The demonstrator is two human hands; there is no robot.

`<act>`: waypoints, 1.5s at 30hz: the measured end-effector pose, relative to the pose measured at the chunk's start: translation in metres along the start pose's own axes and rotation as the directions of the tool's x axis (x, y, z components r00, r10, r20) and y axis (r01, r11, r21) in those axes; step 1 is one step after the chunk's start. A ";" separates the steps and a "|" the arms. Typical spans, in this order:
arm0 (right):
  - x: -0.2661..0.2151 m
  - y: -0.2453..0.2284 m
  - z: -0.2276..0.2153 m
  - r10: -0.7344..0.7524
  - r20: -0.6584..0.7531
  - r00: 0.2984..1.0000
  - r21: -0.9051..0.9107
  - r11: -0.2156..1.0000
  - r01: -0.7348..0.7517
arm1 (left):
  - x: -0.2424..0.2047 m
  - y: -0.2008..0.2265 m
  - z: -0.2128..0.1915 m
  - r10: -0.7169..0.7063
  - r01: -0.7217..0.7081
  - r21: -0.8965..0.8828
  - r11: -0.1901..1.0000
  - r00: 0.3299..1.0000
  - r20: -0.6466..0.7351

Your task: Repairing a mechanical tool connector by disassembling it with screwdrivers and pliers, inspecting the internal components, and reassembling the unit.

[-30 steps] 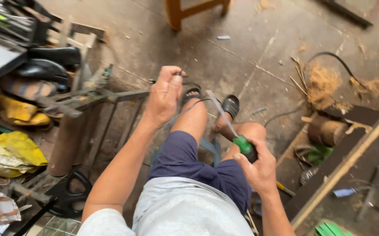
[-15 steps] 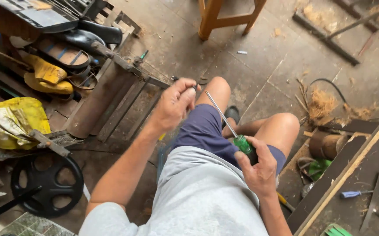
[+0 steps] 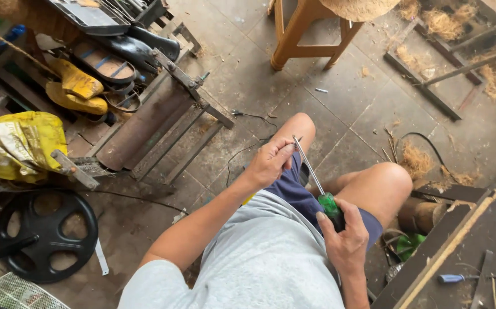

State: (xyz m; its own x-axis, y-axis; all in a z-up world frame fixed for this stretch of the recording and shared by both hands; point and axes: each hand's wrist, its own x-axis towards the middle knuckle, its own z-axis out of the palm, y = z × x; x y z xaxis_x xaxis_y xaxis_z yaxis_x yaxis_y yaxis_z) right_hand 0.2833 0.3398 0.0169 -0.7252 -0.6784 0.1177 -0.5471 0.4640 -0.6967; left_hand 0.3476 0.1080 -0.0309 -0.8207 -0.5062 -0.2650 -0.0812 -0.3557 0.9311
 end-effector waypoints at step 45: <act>-0.018 0.108 0.021 0.091 -0.103 0.990 -0.004 0.996 -0.092 | 0.107 -0.097 0.025 -0.142 0.122 0.275 0.954 0.989 0.051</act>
State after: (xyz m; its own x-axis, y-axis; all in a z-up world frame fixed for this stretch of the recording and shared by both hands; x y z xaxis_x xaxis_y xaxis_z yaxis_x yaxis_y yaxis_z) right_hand 0.2465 0.3901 -0.0753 -0.8112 -0.5709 0.1267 -0.4801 0.5265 -0.7017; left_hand 0.2533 0.1083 -0.1434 -0.8289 -0.4096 -0.3809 -0.3335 -0.1847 0.9245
